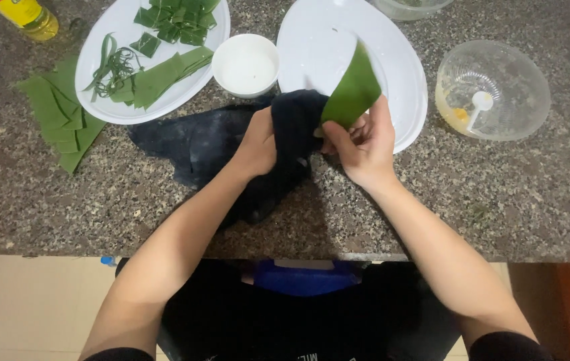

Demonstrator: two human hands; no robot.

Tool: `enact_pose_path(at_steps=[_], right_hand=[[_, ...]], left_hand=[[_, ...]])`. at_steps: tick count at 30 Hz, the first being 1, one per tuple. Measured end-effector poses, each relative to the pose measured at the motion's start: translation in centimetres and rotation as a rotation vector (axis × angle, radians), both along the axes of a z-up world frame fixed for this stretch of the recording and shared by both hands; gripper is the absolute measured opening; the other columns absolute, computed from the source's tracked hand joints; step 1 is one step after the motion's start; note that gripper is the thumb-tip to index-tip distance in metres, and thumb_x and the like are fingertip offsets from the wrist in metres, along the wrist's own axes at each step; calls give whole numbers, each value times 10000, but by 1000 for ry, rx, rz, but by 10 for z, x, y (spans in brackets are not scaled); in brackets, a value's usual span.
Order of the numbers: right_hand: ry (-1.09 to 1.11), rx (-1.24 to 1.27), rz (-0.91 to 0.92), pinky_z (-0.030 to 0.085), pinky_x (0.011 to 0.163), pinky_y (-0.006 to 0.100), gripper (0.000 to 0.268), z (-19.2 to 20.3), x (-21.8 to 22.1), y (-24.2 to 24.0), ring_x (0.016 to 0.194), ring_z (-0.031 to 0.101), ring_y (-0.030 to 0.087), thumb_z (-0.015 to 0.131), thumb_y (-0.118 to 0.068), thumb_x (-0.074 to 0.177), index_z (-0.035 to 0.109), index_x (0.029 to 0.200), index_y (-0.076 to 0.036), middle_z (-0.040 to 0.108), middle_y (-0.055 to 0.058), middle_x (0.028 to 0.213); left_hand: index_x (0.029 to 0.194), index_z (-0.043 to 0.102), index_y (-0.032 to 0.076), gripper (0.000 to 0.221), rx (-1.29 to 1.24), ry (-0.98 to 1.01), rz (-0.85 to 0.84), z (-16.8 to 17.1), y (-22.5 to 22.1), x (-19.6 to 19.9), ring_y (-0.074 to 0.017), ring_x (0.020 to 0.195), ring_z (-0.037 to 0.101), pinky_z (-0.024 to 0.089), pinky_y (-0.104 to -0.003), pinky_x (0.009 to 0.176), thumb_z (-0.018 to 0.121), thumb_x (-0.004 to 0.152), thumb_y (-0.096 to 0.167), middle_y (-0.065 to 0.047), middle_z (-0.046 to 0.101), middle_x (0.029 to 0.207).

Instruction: The person is cleaning or oiling small pieces of banana leaves using a cloth before placing them on a plate.

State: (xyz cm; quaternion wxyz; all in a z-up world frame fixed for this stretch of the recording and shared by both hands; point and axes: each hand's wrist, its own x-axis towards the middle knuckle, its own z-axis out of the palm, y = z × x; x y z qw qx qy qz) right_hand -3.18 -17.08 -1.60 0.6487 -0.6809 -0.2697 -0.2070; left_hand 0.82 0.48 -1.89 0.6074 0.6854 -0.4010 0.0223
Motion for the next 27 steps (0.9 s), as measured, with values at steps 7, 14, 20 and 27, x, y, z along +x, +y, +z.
enact_pose_path(at_steps=[7, 14, 20, 27], right_hand=[[82, -80, 11, 522, 536, 305, 648, -10, 2, -8, 564, 617, 180, 542, 106, 900, 192, 1425, -42, 623, 150, 730], [223, -413, -152, 225, 462, 224, 748, 19, -8, -9, 425, 361, 94, 578, 15, 910, 117, 1480, -132, 461, 19, 520], [337, -494, -13, 265, 469, 223, 831, 31, -9, -7, 444, 357, 82, 514, 63, 814, 70, 1490, -130, 453, 17, 488], [476, -539, 69, 526, 527, 347, 918, 47, -18, 7, 618, 681, 286, 664, -2, 794, 80, 1489, -140, 702, 164, 750]], left_hand=[[1120, 607, 59, 869, -70, -3, -144, -27, -4, 9, -272, 889, 639, 521, -408, 729, 339, 762, 805, -155, 655, 953], [714, 522, 103, 198, 88, 201, 96, 14, -11, -14, -56, 676, 449, 365, -249, 577, 533, 882, 206, 47, 530, 688], [856, 550, 95, 183, -4, 246, 162, 13, -10, -13, -71, 739, 493, 399, -244, 628, 532, 898, 272, 27, 557, 785], [816, 652, 17, 179, -245, 0, 327, 22, 1, 1, -150, 817, 540, 464, -370, 812, 480, 828, -30, -72, 600, 741]])
